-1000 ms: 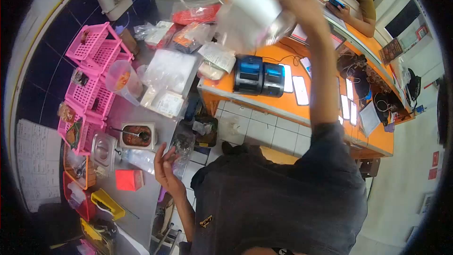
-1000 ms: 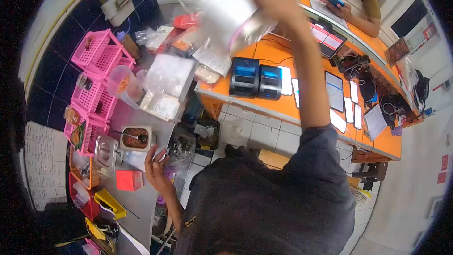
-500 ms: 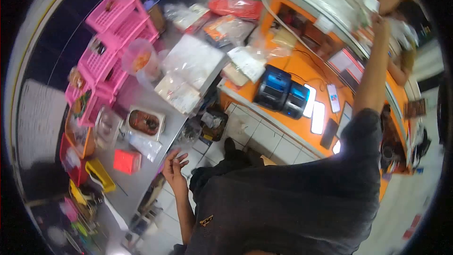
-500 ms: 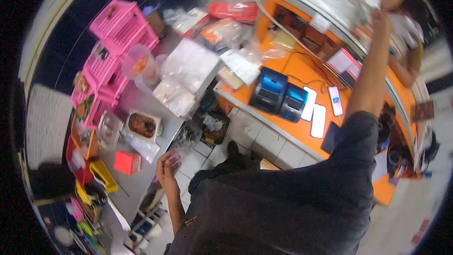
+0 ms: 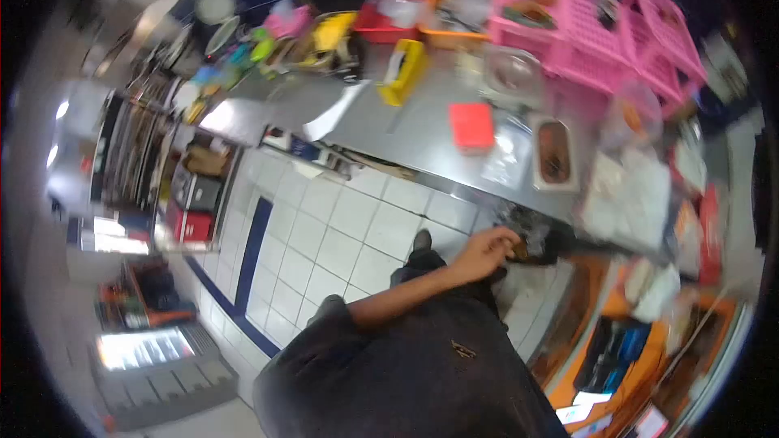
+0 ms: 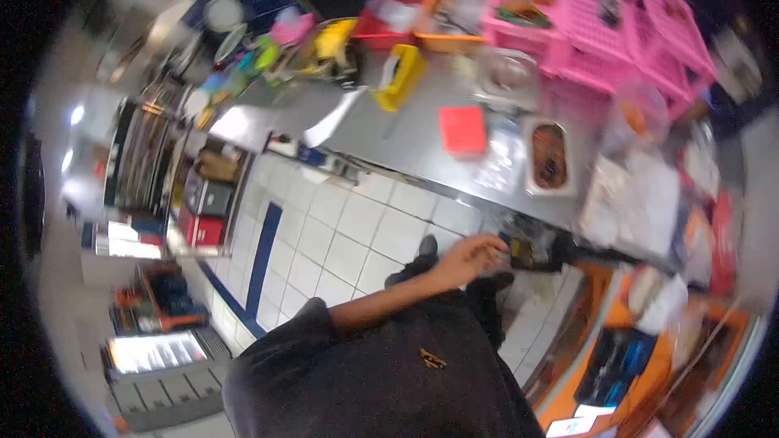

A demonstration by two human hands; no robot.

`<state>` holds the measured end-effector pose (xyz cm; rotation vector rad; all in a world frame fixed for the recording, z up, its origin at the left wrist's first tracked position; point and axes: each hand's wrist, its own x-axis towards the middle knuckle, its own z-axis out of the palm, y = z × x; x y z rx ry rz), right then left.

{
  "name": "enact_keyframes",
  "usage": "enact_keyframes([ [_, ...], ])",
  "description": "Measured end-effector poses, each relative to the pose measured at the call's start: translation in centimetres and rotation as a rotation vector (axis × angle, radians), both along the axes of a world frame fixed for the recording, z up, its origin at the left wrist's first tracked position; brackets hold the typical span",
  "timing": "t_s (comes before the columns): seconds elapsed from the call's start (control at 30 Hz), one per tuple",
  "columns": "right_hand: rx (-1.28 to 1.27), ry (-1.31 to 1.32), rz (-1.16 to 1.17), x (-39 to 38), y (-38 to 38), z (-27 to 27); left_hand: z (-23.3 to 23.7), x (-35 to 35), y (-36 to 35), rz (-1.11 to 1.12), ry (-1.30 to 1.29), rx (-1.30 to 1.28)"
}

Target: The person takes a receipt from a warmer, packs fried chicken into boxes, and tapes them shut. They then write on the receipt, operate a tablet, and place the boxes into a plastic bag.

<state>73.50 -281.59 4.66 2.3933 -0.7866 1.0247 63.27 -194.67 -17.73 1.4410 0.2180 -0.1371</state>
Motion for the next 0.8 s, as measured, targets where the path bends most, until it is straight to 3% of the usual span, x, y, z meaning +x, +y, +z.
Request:
enact_keyframes([
  [0.03,-0.005,-0.076,0.033,0.6,1.9,-0.8,0.7,-0.4,0.3,0.02,0.083,-0.045],
  [0.17,-0.043,-0.414,0.203,1.7,14.2,-5.7,0.4,-4.2,5.5,0.11,-0.08,-0.055],
  [0.23,-0.014,-0.54,0.351,3.0,22.8,-10.5,1.1,-7.5,9.1,0.185,-0.134,-0.076],
  [0.3,0.093,-0.572,0.548,4.6,33.4,-18.8,1.0,-11.8,14.1,0.282,-0.155,-0.044],
  [0.37,0.38,-0.443,0.869,5.6,46.7,-29.9,0.9,-16.5,19.3,0.374,-0.12,-0.006],
  [0.43,1.0,-0.151,1.31,6.0,65.3,-42.0,0.3,-22.7,24.8,0.448,-0.035,0.006],
  [0.47,1.424,0.168,1.343,-0.1,76.9,-42.1,-0.7,-25.3,27.2,0.532,-0.008,0.003],
  [0.57,1.154,0.993,1.737,-14.4,101.6,-34.6,-0.3,-31.5,33.9,0.676,0.031,-0.001],
  [0.6,0.881,1.424,1.742,-17.8,106.6,-32.2,0.3,-33.5,36.8,0.736,0.059,0.024],
  [0.63,0.691,1.587,1.845,-19.1,110.5,-33.5,0.6,-35.5,39.6,0.75,0.058,0.03],
  [0.67,0.488,1.747,1.938,-20.9,114.4,-35.0,0.9,-37.9,42.4,0.751,0.096,0.224],
  [0.7,0.493,1.747,1.96,-22.1,118.1,-35.2,1.1,-40.2,45.4,0.744,0.133,0.425],
  [0.77,0.316,1.893,1.898,-24.2,125.3,-35.2,-0.9,-46.0,52.0,0.83,0.178,0.522],
  [0.8,0.038,1.808,1.95,-25.0,129.0,-35.1,-3.4,-49.8,55.3,0.964,0.214,0.546],
])
